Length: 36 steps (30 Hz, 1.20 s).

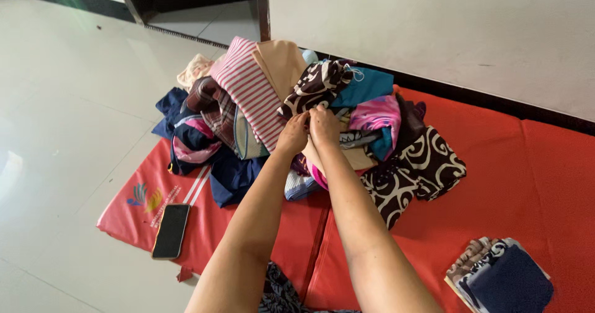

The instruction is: The person folds several pieces of patterned fabric one by one on a red mat, smoothing each item before folding it into a compact rectangle and stacking them neatly.

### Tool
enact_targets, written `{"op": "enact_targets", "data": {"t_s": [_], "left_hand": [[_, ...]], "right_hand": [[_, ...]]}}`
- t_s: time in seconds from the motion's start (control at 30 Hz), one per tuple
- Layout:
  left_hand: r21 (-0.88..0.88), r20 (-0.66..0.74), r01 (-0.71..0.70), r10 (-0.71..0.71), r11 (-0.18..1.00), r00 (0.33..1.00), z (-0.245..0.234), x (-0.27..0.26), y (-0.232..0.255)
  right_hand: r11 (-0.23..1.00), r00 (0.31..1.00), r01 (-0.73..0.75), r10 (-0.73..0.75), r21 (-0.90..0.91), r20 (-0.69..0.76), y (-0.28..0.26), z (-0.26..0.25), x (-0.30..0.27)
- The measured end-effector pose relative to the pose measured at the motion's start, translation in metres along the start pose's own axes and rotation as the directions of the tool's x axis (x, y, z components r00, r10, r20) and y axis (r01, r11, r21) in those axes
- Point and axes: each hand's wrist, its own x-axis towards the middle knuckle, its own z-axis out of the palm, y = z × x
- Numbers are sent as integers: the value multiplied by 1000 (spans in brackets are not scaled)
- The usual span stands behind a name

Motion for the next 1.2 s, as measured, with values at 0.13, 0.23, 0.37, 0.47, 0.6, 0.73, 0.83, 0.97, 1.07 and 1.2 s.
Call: {"op": "enact_targets", "data": {"t_s": [0.13,0.23,0.37,0.47,0.6,0.73,0.83,0.97,1.07,1.2], "left_hand": [[134,-65,8,1,991,998,-25,-37,32],[237,-165,-88,129,967,978,-58,-72,74],[212,-244,-222,271,952,931,-92,-129,128],[99,-216,-339,353,935,910,-98,-173,160],[-131,-192,-249,222,960,956,-78,-223,180],[-825,224,252,-115,506,968,-37,-261,155],[-794,394,477,-279,378,876,-1,-295,119],[-624,483,680,-494,384,722,44,-348,74],[-595,555,773,-581,223,595,68,-373,63],[-674,630,737,-561,-50,537,79,-384,63]], "right_hand": [[987,982,136,-123,86,-140,3,-26,-28],[967,967,216,-193,135,-164,0,-71,-65],[870,963,264,-218,417,-156,3,-142,-138],[719,958,287,-221,632,-183,14,-190,-206],[740,949,314,-254,594,-185,44,-223,-297],[593,946,-233,-46,771,321,98,-205,-381],[250,781,-622,136,742,609,139,-181,-438],[565,786,-599,281,567,551,148,-144,-481],[916,966,-52,-54,399,251,98,-106,-496],[946,898,-179,44,272,438,50,-78,-528]]}}
